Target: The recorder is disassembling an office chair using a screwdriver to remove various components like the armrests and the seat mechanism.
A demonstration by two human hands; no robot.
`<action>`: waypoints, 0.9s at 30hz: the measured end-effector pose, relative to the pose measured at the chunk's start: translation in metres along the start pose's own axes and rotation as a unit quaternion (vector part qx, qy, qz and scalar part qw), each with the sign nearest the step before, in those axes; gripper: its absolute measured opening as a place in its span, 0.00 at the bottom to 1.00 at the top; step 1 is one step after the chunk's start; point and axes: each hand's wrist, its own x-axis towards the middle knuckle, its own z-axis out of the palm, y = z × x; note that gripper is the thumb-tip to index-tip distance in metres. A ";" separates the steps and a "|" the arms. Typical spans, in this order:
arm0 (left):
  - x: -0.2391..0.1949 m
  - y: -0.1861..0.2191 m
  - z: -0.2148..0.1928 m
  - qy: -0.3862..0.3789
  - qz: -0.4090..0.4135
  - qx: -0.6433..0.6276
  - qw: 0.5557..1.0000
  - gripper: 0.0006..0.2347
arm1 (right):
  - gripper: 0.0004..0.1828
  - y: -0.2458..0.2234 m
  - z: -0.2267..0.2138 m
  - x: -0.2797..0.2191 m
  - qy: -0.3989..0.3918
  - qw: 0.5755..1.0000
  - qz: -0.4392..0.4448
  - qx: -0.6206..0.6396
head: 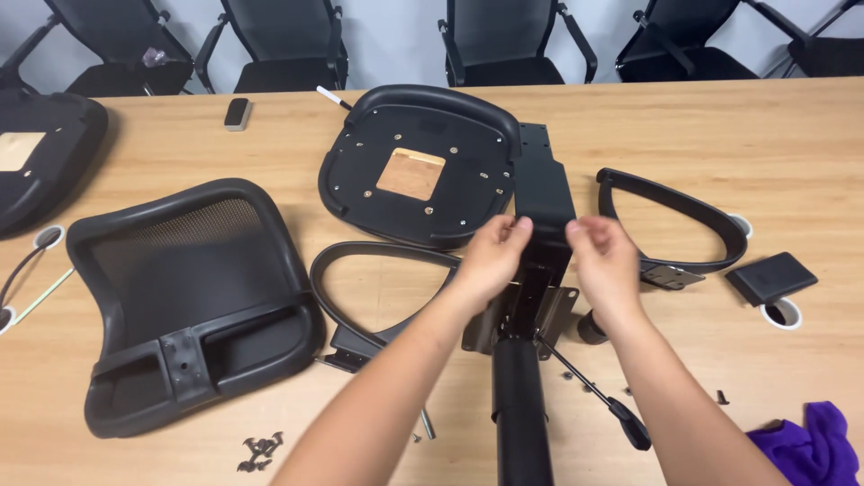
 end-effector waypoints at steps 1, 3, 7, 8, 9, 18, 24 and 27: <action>-0.004 0.002 0.001 0.000 0.001 -0.001 1.000 0.18 | 0.14 0.002 0.000 -0.002 0.000 1.000 -0.001 -0.001; -0.014 0.005 0.003 -0.007 0.012 0.041 0.999 0.14 | 0.16 0.006 0.000 -0.009 -0.119 0.976 0.167 0.070; -0.021 -0.007 -0.004 0.026 0.018 0.110 0.993 0.12 | 0.18 0.034 -0.013 -0.023 -0.071 0.991 0.114 0.024; -0.030 -0.006 -0.008 0.084 0.052 0.155 0.983 0.13 | 0.20 0.049 -0.017 -0.026 -0.103 0.984 0.146 0.012; -0.038 -0.006 -0.013 0.141 0.086 0.200 0.966 0.15 | 0.23 0.065 -0.020 -0.028 -0.135 0.975 0.178 0.001; -0.031 -0.062 -0.034 -0.033 -0.181 0.151 0.971 0.18 | 0.17 0.076 -0.017 -0.057 -0.359 0.846 0.382 -0.101; -0.047 -0.088 -0.039 -0.080 -0.182 0.197 0.960 0.07 | 0.17 0.096 -0.018 -0.067 -0.344 0.837 0.425 -0.012; -0.052 -0.090 -0.035 -0.076 -0.165 0.189 0.965 0.06 | 0.13 0.113 -0.017 -0.078 -0.332 0.849 0.411 0.011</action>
